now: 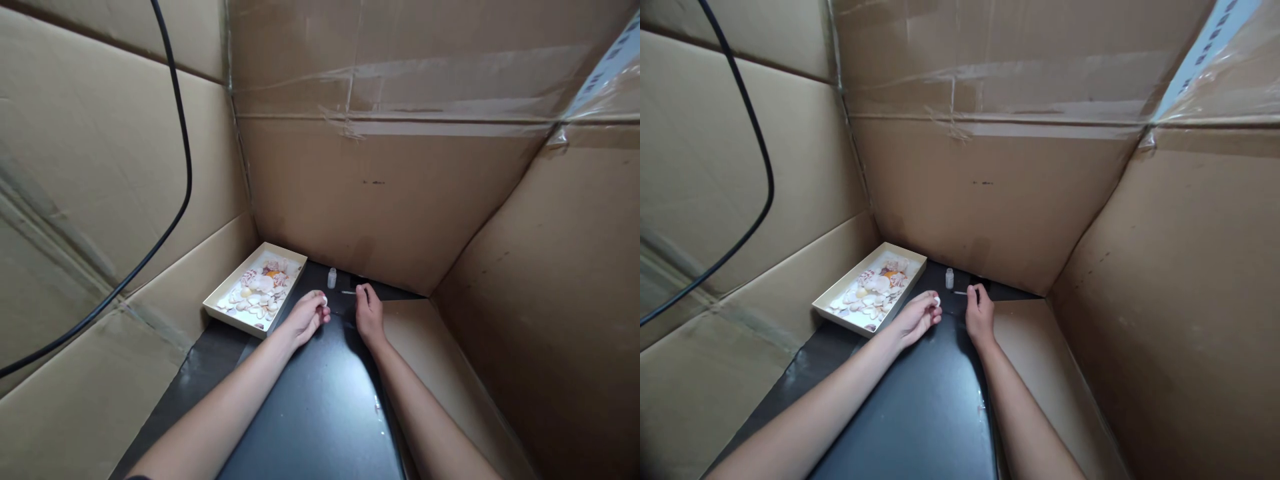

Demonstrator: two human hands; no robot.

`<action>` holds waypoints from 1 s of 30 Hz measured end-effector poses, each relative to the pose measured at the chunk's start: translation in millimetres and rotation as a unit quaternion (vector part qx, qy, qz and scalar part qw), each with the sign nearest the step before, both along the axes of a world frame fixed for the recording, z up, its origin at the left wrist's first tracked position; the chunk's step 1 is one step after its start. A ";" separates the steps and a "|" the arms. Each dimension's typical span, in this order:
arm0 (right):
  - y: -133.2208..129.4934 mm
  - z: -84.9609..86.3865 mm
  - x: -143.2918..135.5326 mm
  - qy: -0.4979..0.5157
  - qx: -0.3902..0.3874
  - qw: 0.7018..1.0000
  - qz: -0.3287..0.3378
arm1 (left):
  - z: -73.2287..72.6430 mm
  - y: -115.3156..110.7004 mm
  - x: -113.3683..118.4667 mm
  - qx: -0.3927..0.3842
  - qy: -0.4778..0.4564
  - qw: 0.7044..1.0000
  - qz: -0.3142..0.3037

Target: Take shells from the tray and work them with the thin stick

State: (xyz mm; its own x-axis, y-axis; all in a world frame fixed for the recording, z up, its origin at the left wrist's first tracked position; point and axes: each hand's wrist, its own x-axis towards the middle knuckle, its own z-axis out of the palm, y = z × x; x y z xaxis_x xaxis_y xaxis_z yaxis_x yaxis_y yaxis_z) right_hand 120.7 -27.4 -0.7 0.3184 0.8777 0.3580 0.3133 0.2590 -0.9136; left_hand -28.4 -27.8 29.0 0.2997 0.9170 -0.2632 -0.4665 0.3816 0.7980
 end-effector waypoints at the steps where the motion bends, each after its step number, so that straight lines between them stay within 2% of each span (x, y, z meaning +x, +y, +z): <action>1: 0.5 -1.1 0.6 0.008 0.001 1.000 -0.008 | -2.1 4.9 3.0 0.027 0.030 0.999 0.016; 4: 5.4 -1.3 2.7 0.007 0.001 1.000 -0.029 | -12.6 15.1 11.2 0.104 0.132 0.985 0.044; 7: 14.7 8.1 4.5 -0.047 0.004 0.998 -0.029 | -25.6 17.9 16.6 0.174 0.204 0.961 0.066; 12: 32.2 36.2 6.6 -0.217 -0.004 0.976 -0.010 | -38.9 13.5 21.4 0.237 0.218 0.945 0.048; 15: 41.5 49.3 7.1 -0.286 -0.014 0.958 -0.022 | -40.2 11.8 23.3 0.255 0.214 0.942 0.036; 19: 52.3 59.3 5.7 -0.350 -0.027 0.936 -0.035 | -40.5 13.7 24.0 0.287 0.230 0.928 0.054; 30: 65.5 70.5 -10.3 -0.459 -0.096 0.882 -0.050 | -41.3 14.1 25.0 0.304 0.261 0.915 0.042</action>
